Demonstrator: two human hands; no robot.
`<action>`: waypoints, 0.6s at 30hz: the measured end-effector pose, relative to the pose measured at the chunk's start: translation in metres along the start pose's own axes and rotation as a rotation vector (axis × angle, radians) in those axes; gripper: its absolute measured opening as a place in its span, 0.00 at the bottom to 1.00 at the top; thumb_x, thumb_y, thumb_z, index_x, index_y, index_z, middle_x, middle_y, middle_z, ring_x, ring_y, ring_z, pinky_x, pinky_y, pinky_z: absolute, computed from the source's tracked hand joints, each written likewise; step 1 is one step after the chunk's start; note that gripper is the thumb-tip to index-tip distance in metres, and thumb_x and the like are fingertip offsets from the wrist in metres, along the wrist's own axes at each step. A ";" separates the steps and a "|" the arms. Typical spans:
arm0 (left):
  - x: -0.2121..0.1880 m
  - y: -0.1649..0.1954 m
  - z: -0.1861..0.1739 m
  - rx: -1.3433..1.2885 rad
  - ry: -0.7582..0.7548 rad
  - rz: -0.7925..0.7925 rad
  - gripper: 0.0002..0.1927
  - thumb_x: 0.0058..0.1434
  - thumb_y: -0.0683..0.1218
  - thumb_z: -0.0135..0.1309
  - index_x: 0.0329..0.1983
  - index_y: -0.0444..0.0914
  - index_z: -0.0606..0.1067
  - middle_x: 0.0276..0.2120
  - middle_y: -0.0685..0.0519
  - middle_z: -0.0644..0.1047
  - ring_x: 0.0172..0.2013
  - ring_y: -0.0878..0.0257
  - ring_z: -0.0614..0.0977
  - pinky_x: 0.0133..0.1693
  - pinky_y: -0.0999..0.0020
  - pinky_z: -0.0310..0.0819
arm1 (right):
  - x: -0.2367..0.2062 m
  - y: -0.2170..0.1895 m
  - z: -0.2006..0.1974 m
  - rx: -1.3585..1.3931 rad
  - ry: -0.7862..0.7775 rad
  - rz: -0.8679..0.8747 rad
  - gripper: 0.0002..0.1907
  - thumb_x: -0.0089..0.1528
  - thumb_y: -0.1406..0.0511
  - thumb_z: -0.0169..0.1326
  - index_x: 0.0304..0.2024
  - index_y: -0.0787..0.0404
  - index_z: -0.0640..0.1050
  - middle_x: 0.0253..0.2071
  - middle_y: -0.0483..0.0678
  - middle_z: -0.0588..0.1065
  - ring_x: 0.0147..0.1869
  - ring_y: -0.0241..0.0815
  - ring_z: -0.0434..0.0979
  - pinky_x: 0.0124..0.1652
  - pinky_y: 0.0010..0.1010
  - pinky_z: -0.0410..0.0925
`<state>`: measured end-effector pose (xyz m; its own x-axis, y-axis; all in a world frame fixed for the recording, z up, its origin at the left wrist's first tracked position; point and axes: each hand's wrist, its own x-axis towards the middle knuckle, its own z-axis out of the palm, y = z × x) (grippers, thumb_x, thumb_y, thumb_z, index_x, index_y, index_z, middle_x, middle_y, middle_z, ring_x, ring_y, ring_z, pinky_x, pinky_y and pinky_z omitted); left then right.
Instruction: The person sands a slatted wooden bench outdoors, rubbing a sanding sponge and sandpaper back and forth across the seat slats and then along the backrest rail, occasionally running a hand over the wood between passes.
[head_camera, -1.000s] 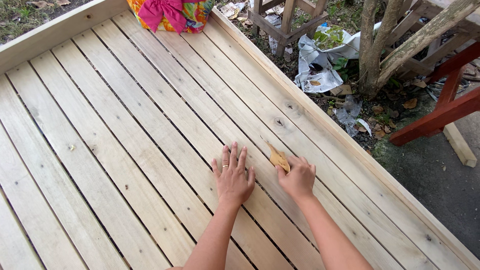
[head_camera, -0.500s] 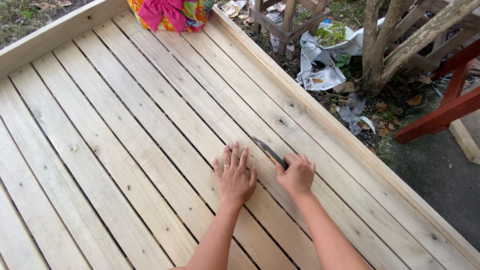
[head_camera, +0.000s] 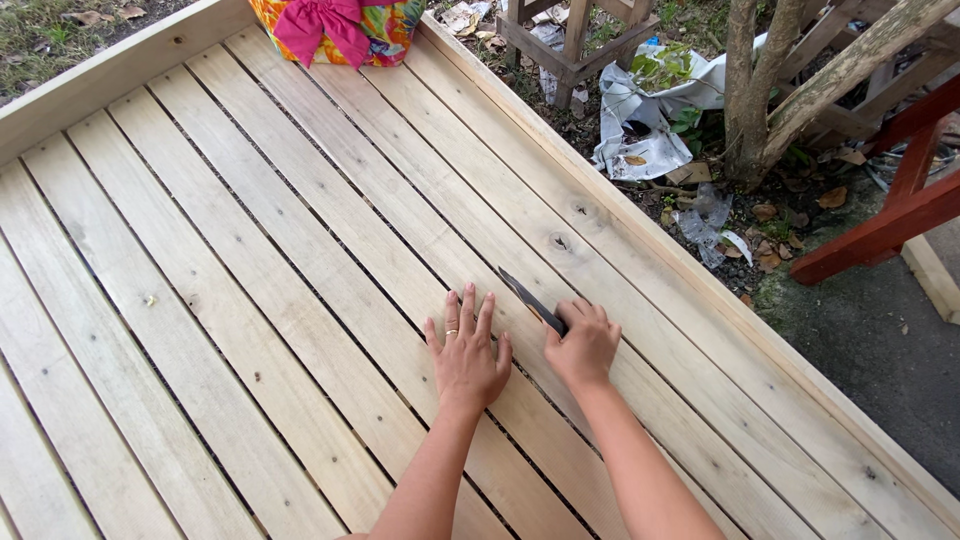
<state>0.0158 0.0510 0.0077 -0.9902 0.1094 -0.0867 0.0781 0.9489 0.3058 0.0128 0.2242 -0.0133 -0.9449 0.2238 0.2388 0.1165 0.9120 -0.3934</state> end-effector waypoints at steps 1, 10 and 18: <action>0.000 -0.001 0.000 0.003 0.004 0.002 0.35 0.66 0.60 0.38 0.77 0.52 0.52 0.77 0.56 0.46 0.76 0.56 0.43 0.70 0.40 0.30 | 0.004 -0.003 0.005 -0.011 -0.007 -0.008 0.08 0.53 0.61 0.62 0.34 0.52 0.79 0.38 0.40 0.77 0.52 0.45 0.73 0.49 0.41 0.60; 0.001 -0.001 0.005 0.007 0.085 0.033 0.35 0.65 0.60 0.39 0.76 0.51 0.53 0.76 0.54 0.47 0.75 0.55 0.44 0.69 0.40 0.30 | -0.012 0.007 -0.010 0.071 0.057 0.046 0.11 0.54 0.58 0.64 0.37 0.51 0.81 0.41 0.39 0.76 0.50 0.46 0.72 0.50 0.46 0.57; -0.002 -0.001 -0.001 -0.038 0.061 0.024 0.35 0.66 0.59 0.41 0.75 0.50 0.55 0.77 0.54 0.49 0.75 0.55 0.46 0.69 0.40 0.31 | 0.013 -0.009 0.012 -0.031 -0.070 0.047 0.08 0.56 0.58 0.63 0.34 0.51 0.80 0.40 0.37 0.76 0.52 0.45 0.72 0.51 0.44 0.57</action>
<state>0.0176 0.0499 0.0084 -0.9934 0.1130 -0.0213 0.0989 0.9341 0.3432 -0.0046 0.2153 -0.0171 -0.9571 0.2433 0.1573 0.1702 0.9115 -0.3745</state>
